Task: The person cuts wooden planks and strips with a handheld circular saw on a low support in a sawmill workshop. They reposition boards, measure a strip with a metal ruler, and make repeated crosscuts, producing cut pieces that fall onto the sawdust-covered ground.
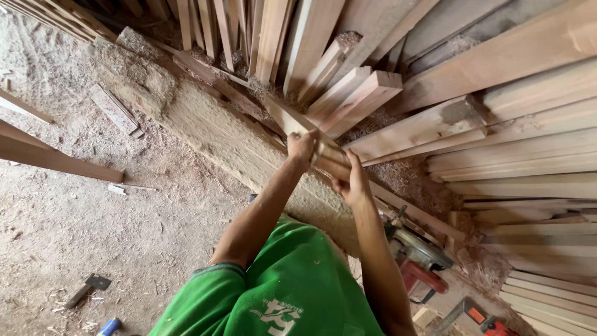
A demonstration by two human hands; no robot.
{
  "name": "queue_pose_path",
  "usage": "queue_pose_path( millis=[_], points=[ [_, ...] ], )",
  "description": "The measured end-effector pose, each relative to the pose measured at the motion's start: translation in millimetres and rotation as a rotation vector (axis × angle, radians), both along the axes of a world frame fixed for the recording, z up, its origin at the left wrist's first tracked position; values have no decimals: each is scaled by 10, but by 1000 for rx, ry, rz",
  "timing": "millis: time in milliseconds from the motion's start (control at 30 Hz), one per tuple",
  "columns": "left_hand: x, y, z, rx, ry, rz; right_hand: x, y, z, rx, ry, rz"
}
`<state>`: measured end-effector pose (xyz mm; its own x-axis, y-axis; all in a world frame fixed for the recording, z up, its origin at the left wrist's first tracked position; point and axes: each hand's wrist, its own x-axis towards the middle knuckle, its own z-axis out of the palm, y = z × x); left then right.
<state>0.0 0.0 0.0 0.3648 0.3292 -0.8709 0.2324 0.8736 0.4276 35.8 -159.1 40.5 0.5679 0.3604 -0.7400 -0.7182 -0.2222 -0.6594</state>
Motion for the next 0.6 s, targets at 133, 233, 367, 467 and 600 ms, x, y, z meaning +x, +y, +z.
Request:
queue_pose_path(
  millis=[133,233,367,467,600],
  points=[
    [199,392,-199,-16,38,61,11,523,166,-72,200,-38],
    [377,591,-370,-21,64,97,26,595,158,-90,-4,82],
    [605,1019,-551,-39,75,97,-72,-50,114,-279,-297,193],
    [777,1371,-613,-65,65,76,-165,-621,106,-602,-371,175],
    [1212,1815,-608,-22,84,68,-382,-1361,90,-717,-431,19]
  ],
)
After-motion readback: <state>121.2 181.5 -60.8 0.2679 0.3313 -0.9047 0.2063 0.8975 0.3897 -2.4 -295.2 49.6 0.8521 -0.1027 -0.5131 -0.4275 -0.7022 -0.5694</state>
